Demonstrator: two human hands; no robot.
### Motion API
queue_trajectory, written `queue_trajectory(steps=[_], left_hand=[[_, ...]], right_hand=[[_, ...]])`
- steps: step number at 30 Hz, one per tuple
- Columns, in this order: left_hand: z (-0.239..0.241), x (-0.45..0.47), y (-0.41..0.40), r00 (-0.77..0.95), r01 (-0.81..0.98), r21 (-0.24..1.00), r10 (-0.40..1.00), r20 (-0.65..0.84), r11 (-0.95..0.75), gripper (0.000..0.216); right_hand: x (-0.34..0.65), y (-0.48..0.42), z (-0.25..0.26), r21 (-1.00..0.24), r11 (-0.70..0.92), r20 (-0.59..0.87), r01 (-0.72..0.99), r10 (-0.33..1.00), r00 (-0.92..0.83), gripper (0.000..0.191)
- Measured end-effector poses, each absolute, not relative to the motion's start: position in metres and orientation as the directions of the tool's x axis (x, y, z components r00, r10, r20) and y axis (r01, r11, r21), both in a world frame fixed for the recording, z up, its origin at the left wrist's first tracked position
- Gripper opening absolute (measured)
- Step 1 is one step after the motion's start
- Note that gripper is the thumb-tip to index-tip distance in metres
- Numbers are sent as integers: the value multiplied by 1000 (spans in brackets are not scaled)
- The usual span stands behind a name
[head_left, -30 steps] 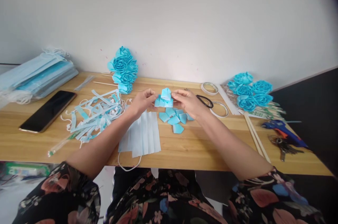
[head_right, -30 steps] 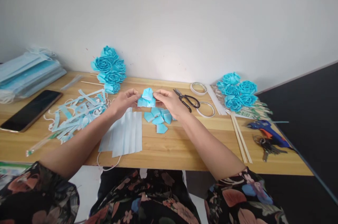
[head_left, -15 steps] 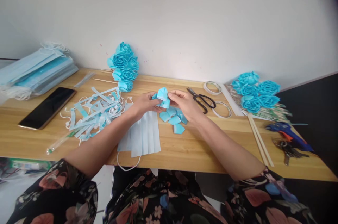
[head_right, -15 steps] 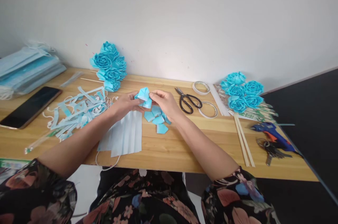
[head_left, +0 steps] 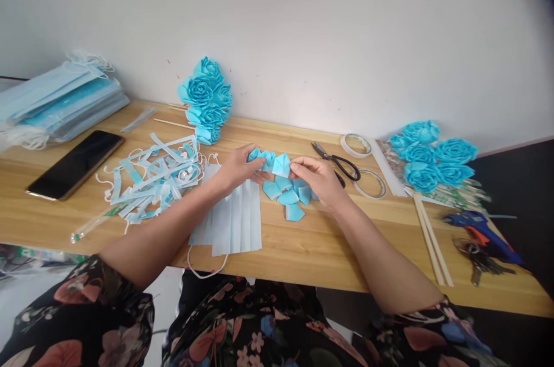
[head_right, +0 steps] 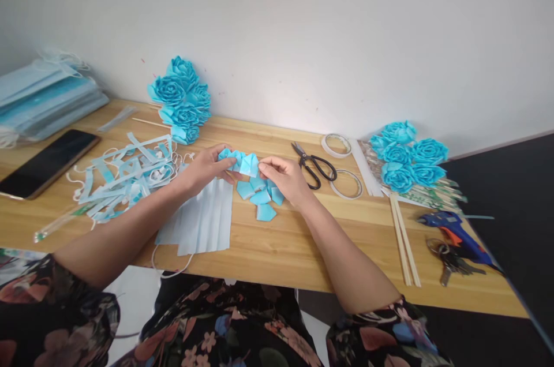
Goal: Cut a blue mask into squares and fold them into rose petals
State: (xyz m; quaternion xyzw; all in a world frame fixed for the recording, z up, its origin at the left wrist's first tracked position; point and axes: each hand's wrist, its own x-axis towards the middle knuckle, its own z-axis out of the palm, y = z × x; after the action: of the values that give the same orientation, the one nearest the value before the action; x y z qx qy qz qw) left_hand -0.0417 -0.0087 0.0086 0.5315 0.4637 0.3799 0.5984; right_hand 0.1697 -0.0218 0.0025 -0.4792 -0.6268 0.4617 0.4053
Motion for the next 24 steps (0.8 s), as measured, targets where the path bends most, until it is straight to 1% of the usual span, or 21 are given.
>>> queue_trajectory(steps=[9, 16, 19, 24], left_hand=[[10, -41, -10, 299, 42, 992, 946, -123, 116, 13], [9, -41, -10, 311, 7, 993, 944, -112, 115, 21], [9, -41, -11, 323, -23, 988, 937, -134, 149, 25], [8, -39, -12, 351, -95, 976, 924, -150, 194, 40]], right_hand=[[170, -21, -1, -932, 195, 146, 305, 974, -175, 23], [169, -20, -5, -919, 202, 152, 338, 974, -169, 22], [169, -19, -7, -925, 192, 145, 329, 976, -161, 22], [169, -19, -10, -928, 195, 149, 316, 975, -166, 21]])
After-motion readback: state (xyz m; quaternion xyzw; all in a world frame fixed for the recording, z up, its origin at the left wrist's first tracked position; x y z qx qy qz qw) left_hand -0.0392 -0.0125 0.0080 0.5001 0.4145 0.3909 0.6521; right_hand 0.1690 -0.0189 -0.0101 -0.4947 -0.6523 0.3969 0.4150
